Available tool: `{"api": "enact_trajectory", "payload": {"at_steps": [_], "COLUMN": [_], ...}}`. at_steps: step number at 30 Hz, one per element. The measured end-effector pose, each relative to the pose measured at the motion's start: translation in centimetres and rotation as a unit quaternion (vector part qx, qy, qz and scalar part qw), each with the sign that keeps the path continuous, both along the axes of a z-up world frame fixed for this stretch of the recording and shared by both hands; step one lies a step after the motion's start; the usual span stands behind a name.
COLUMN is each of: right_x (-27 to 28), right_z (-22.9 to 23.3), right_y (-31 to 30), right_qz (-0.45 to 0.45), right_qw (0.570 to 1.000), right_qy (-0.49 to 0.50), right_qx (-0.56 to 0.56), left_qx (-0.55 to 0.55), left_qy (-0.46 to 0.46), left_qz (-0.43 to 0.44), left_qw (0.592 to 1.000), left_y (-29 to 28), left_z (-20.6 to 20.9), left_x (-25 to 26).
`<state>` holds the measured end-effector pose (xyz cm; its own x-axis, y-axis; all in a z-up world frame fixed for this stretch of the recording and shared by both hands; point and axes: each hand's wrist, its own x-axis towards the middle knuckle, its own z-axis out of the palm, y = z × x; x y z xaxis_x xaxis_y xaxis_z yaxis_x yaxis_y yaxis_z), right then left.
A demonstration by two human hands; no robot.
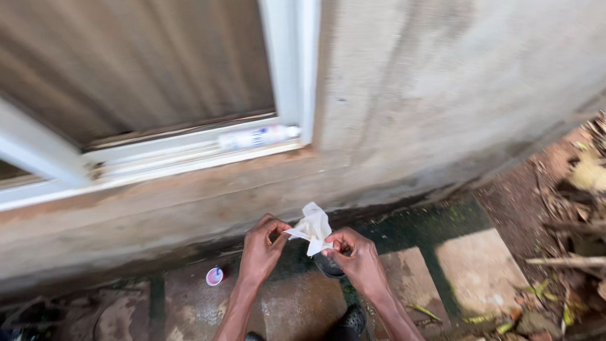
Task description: The person cleans a window frame by spraying liquid from a spray bottle onto the frame, wiping it with a cloth, washing and wringing the cloth in a bowl of water, and wiping the frame again with the cloth.
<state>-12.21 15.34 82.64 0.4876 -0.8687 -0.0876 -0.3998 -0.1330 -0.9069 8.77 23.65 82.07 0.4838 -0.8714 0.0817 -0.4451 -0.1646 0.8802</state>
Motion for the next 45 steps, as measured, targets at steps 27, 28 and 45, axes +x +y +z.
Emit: {"api": "enact_trajectory", "payload": {"at_steps": [27,28,45], "right_x": [26.1,26.3,26.1], "right_z": [1.7,0.9,-4.1], "right_y": [6.8,6.3,-0.5], "right_qz": [0.239,0.245,0.399], "right_qw": [0.938,0.936,0.857], "right_qy": [-0.247,-0.250,-0.098], "right_qx": [-0.044,-0.042,0.310], "left_qx": [0.187,0.187,-0.173], "left_qy": [0.032,0.031,0.345], "left_qz": [0.140,0.148,0.179], "left_qw": [0.972,0.971,0.905], "left_y": [32.2,32.7,37.6], "left_z": [-0.1,-0.7,-2.7], "left_x": [20.4,21.0,25.4]}}
